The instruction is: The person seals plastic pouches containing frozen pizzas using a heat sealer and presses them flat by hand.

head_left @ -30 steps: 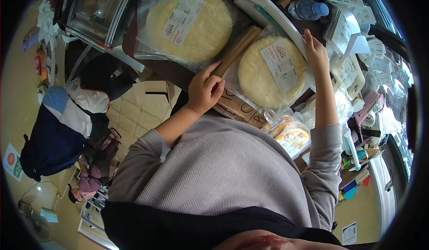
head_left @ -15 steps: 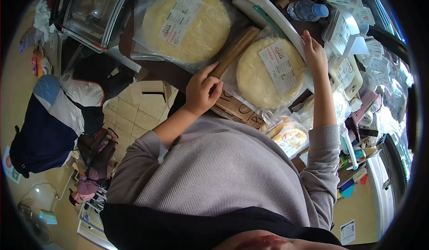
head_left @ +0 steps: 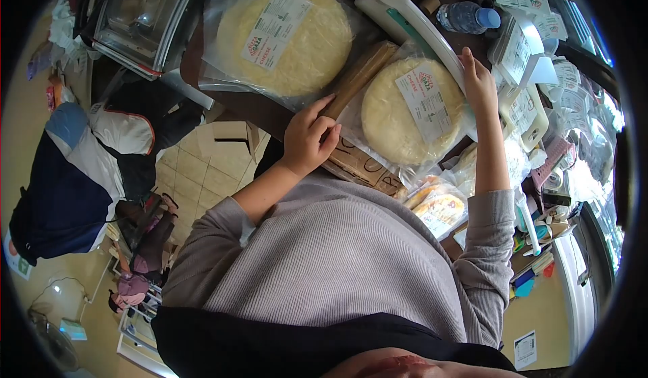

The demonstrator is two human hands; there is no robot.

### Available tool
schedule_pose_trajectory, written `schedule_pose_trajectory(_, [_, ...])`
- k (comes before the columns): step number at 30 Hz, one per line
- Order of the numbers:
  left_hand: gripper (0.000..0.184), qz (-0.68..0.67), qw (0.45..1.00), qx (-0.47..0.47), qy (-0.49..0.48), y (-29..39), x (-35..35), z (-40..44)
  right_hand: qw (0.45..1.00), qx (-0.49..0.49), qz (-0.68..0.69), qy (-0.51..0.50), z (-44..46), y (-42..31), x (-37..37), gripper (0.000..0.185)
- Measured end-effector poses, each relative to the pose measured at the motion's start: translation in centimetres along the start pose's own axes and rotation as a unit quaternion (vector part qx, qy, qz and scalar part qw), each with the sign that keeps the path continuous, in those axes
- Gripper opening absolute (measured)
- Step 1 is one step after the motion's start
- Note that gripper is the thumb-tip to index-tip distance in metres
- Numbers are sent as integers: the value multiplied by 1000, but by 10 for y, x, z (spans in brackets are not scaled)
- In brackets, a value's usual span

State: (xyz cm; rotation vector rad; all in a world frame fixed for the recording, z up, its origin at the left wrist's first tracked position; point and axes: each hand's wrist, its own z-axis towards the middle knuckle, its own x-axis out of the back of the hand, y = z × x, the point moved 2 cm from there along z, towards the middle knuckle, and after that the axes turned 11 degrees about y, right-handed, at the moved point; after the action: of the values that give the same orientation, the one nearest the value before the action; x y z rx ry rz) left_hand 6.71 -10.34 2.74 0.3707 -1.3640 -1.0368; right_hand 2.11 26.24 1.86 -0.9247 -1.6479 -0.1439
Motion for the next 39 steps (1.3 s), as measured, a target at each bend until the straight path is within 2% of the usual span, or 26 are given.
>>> schedule_pose_trajectory(16, [14, -34, 999, -28, -31, -3, 4, 4, 998, 30, 15, 48, -3, -1, 0, 70])
schedule_pose_trajectory(21, [17, -107, 989, -5, -97, -8, 22, 24, 997, 12, -18, 71, -15, -15, 11, 66])
schedule_pose_trajectory(24, [18, -164, 964, 187, -96, -34, 47, 29, 991, 19, -34, 125, -23, -19, 15, 65])
schedule_pose_trajectory(26, [20, -269, 880, 386, -64, -71, 61, 24, 987, 17, -37, 157, -27, -20, 14, 59])
schedule_pose_trajectory(28, [26, -290, 756, 578, -104, -92, 90, 33, 979, 43, -31, 195, -28, -21, 14, 52])
schedule_pose_trajectory(30, [32, -294, 683, 657, -128, -119, 110, 32, 965, 70, -13, 253, -37, -16, 18, 45])
schedule_pose_trajectory(32, [34, -253, 721, 629, -146, -130, 125, 40, 935, 110, 12, 338, -48, -19, 28, 38])
schedule_pose_trajectory(33, [36, -233, 738, 614, -154, -135, 131, 43, 927, 107, -7, 359, -64, -37, 49, 25])
schedule_pose_trajectory(36, [46, -250, 732, 604, -191, -152, 135, 56, 818, 228, 4, 528, -110, -56, 79, 16])
schedule_pose_trajectory(38, [51, -242, 740, 588, -220, -155, 136, 64, 819, 177, 23, 545, -160, -65, 76, 13])
schedule_pose_trajectory(39, [52, -233, 736, 591, -231, -154, 137, 67, 833, 104, 84, 536, -180, -61, 63, 16])
